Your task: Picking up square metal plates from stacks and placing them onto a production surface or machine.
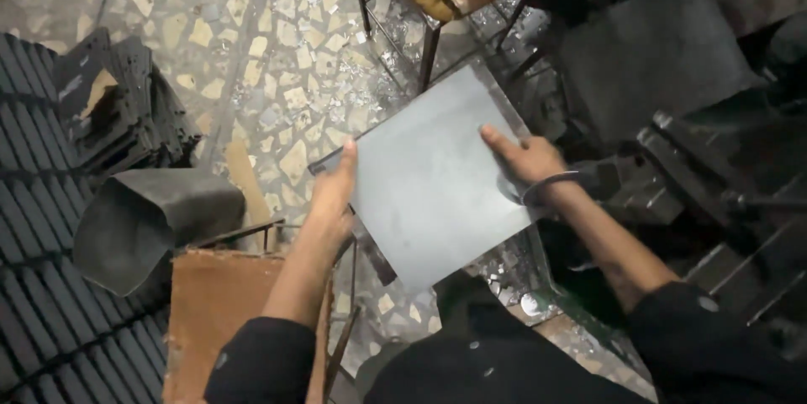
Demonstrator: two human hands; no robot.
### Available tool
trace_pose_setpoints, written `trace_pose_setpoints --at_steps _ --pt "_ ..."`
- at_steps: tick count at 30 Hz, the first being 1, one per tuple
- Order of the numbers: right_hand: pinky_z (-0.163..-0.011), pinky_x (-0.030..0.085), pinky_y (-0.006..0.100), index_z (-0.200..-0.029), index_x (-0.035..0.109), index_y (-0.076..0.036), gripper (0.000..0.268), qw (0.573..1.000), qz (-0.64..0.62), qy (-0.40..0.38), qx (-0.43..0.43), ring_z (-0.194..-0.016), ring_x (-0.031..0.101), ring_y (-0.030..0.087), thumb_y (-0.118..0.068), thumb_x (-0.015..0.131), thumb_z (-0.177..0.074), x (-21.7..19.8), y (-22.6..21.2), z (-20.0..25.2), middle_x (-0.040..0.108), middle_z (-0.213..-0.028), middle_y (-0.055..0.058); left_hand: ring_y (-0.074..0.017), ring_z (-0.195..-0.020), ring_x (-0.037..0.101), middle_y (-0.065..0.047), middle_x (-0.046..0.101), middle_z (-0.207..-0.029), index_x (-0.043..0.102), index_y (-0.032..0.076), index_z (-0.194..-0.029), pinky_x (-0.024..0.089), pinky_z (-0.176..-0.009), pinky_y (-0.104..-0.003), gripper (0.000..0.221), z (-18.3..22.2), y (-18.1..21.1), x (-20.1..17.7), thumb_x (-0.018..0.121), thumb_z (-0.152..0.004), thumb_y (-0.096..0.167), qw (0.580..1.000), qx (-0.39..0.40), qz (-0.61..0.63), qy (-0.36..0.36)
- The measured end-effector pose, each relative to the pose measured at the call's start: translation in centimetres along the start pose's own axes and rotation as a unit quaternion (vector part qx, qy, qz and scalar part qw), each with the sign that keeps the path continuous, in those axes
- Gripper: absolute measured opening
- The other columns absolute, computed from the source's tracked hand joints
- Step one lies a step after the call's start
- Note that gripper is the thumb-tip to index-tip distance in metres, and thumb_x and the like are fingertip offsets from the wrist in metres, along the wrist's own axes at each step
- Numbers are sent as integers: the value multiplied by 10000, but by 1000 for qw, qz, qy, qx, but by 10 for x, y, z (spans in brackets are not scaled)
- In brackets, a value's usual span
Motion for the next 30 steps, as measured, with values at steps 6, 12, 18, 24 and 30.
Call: trace_pose_setpoints --at_steps 6,12,18,24,30 --pt "-1193 349 563 -1580 359 -10 963 961 244 -34 -121 -1475 411 404 -722 508 -950 90 63 -115 374 -1622 255 -553 -1411 362 -370 333 -1522 291 -101 -1524 334 -1122 -693 940 -147 -72 32 625 -964 577 913 251 -245 210" --pt "-1177 367 550 -1552 381 -78 890 945 261 -9 -199 -1474 421 358 -712 530 -946 94 76 -123 436 -1585 198 -454 -1476 320 -300 378 -1543 352 -63 -1531 246 -1188 -650 815 -146 -43 52 607 -999 499 849 334 -374 168" --pt "-1178 387 463 -1538 427 -213 905 995 11 100 28 -1424 471 265 -828 545 -885 108 150 -120 499 -1544 94 -406 -1452 423 -262 455 -1530 418 -18 -1514 302 -1179 -610 756 -192 2 102 579 -1011 523 841 366 -398 38" --pt "-1225 335 522 -1540 336 -106 827 856 -472 22 208 -1527 257 403 -367 797 -906 113 92 -20 182 -1659 143 -446 -1225 631 -291 673 -1242 616 -13 -1271 473 -1044 -583 710 -232 6 153 436 -1015 625 820 342 -449 -94" --pt "-1060 491 406 -1538 367 -34 852 773 -579 -74 248 -1367 489 356 -368 797 -883 109 50 18 340 -1550 164 -450 -1184 663 -261 730 -1155 750 68 -1183 512 -998 -569 737 -203 15 153 371 -983 667 830 266 -485 -76"
Point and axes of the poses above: each hand's wrist, its own z-axis away from the middle knuckle, its own x-axis out of the palm, y = z × x, the point moved 4 cm from there along -z, towards the middle knuckle
